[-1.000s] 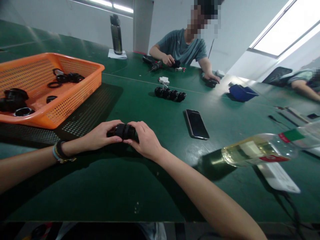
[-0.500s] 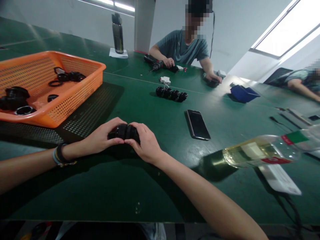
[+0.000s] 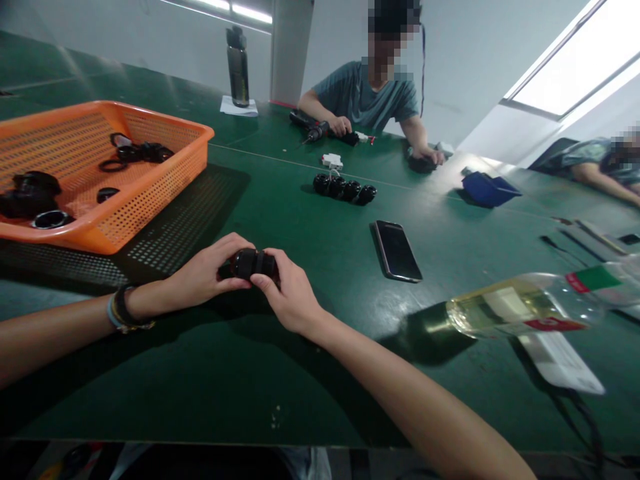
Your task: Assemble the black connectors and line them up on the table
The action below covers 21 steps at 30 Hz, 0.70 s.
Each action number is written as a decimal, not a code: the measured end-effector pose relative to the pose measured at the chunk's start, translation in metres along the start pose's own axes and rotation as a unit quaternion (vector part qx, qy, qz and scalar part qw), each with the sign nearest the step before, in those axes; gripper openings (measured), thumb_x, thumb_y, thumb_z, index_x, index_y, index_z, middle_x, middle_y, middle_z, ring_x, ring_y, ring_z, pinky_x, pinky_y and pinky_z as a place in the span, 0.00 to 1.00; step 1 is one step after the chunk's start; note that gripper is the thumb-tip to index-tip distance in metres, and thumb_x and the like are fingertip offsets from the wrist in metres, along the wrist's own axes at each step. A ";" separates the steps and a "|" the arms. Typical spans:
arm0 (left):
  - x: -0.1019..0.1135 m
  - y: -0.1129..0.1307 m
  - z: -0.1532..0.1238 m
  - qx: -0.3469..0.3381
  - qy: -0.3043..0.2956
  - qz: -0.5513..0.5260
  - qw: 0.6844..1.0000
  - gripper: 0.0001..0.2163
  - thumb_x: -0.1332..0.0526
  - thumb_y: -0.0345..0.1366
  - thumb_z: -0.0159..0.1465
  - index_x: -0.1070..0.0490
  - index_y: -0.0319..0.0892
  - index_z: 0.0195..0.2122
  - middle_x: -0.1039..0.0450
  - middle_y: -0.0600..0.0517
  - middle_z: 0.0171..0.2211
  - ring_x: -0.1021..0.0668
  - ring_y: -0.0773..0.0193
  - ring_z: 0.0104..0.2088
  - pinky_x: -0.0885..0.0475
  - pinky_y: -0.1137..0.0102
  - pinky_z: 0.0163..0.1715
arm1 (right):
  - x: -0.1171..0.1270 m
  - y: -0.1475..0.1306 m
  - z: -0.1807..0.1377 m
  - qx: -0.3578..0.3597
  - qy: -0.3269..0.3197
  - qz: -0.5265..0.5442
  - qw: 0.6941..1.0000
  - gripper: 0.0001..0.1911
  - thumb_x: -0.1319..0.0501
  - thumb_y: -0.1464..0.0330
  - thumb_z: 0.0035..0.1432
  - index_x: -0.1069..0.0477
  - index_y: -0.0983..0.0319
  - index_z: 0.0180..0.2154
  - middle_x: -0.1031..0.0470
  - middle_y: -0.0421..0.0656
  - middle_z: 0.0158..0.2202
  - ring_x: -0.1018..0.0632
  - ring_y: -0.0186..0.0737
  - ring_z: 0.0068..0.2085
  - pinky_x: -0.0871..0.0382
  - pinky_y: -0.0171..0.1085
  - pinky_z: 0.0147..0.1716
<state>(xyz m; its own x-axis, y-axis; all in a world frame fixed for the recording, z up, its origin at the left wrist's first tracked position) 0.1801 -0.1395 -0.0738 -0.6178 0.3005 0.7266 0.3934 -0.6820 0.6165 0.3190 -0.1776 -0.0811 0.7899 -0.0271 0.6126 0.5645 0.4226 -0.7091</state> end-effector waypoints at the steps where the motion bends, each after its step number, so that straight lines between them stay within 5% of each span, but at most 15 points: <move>1: 0.000 0.000 0.000 0.000 0.001 0.002 1.000 0.17 0.42 0.47 0.57 0.38 0.40 0.41 0.36 0.50 0.39 0.31 0.61 0.38 0.33 0.67 0.39 | 0.000 0.000 0.000 -0.002 0.000 -0.003 1.000 0.14 0.50 0.62 0.57 0.39 0.62 0.42 0.28 0.45 0.36 0.27 0.39 0.33 0.33 0.38 0.32; 10: -0.002 0.000 -0.003 0.021 -0.029 -0.095 0.995 0.21 0.49 0.51 0.60 0.40 0.40 0.46 0.34 0.52 0.35 0.31 0.64 0.32 0.35 0.71 0.31 | 0.002 -0.002 0.001 0.102 0.038 -0.064 0.992 0.22 0.54 0.51 0.58 0.41 0.62 0.44 0.28 0.48 0.39 0.26 0.40 0.38 0.31 0.39 0.37; 21: -0.007 0.007 -0.003 0.070 -0.043 -0.258 0.963 0.18 0.45 0.47 0.58 0.39 0.37 0.41 0.34 0.50 0.36 0.30 0.64 0.35 0.33 0.71 0.36 | 0.007 -0.008 -0.001 0.227 0.069 -0.091 0.967 0.19 0.51 0.58 0.60 0.46 0.61 0.49 0.30 0.48 0.41 0.27 0.40 0.38 0.30 0.41 0.37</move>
<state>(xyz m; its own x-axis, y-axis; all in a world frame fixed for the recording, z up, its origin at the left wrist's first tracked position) 0.1847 -0.1484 -0.0759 -0.6990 0.6340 0.3309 0.1404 -0.3320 0.9328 0.3205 -0.1818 -0.0711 0.7288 -0.2462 0.6389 0.5592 0.7526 -0.3478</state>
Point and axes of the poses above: each hand's wrist, its own z-axis towards the middle knuckle, its own x-axis out of the back of the hand, y = z × x, the point moved 4 cm from there along z, towards the middle knuckle
